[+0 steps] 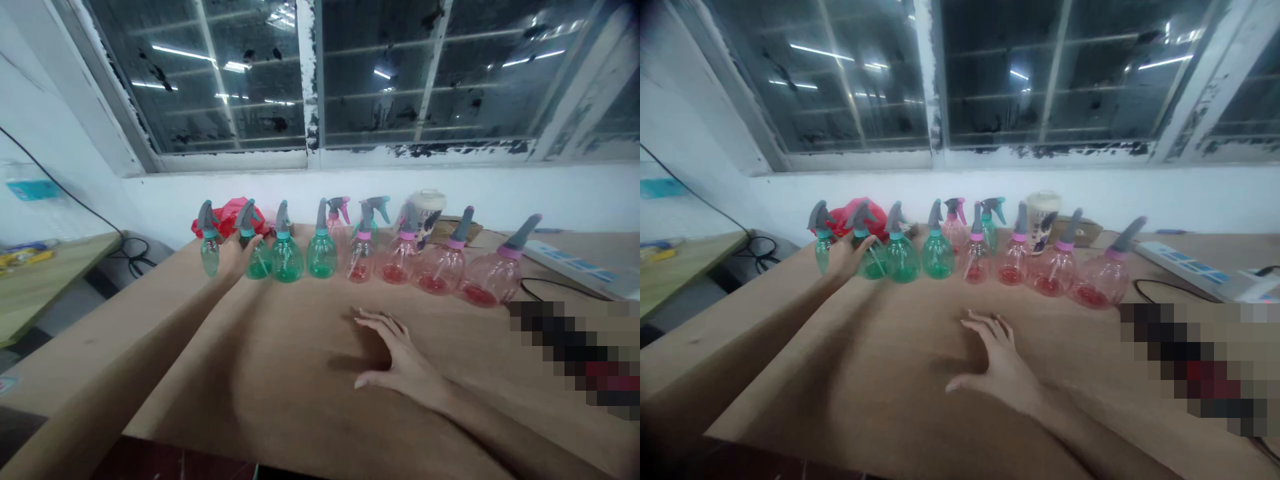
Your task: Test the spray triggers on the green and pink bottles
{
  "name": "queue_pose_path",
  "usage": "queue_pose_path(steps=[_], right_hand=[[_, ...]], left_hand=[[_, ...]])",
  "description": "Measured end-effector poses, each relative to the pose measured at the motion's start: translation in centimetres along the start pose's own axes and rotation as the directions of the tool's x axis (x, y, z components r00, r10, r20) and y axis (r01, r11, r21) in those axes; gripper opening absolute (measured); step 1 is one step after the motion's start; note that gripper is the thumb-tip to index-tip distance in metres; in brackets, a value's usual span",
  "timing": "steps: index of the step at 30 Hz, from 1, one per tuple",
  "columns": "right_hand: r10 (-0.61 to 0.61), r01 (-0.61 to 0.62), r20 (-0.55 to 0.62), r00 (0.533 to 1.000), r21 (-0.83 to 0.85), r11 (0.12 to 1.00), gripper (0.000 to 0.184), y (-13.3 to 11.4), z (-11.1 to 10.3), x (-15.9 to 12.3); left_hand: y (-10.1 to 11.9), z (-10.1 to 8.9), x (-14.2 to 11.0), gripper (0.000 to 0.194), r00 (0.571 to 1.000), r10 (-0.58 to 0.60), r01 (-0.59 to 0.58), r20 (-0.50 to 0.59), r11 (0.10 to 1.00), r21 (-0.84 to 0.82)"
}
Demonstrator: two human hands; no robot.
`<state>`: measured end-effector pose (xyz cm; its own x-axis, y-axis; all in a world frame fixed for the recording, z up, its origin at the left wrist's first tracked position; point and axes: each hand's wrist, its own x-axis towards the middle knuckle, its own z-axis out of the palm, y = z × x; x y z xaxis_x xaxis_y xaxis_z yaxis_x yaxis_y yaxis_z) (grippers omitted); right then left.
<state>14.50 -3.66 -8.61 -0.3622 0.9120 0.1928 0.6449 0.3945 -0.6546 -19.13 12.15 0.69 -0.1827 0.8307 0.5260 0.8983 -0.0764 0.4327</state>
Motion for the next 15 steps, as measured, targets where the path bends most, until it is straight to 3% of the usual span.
queue_pose_path(steps=[4, 7, 9, 11, 15], right_hand=[[0.037, -0.037, 0.001, 0.999, 0.006, 0.999, 0.085, -0.2, 0.0, 0.0], [0.055, -0.055, 0.002, 0.999, 0.024, 0.998, 0.086, -0.3, -0.1, 0.0], [0.051, -0.05, -0.009, 0.999, 0.032, 0.998, 0.085, -0.3, -0.1, 0.0], [0.045, -0.044, -0.026, 0.999, 0.034, 0.998, 0.085, -0.2, 0.0, 0.0], [0.032, -0.029, -0.049, 0.998, 0.043, 0.999, 0.085, -0.1, 0.1, 0.0]], left_hand=[[-0.2, 0.1, -2.2, 0.05, 0.992, 0.027, -0.024, -0.121, 0.999, 0.029], [0.5, -0.3, -4.8, 0.053, 0.958, 0.127, -0.111, -0.257, 0.991, 0.078], [1.7, -0.5, -6.0, 0.051, 0.968, 0.156, -0.136, -0.197, 0.984, 0.112], [3.3, -0.4, -6.2, 0.048, 0.995, 0.094, -0.087, -0.039, 0.986, 0.14], [6.0, 0.6, -4.7, 0.058, 0.995, -0.023, 0.005, 0.097, 0.983, 0.185]])
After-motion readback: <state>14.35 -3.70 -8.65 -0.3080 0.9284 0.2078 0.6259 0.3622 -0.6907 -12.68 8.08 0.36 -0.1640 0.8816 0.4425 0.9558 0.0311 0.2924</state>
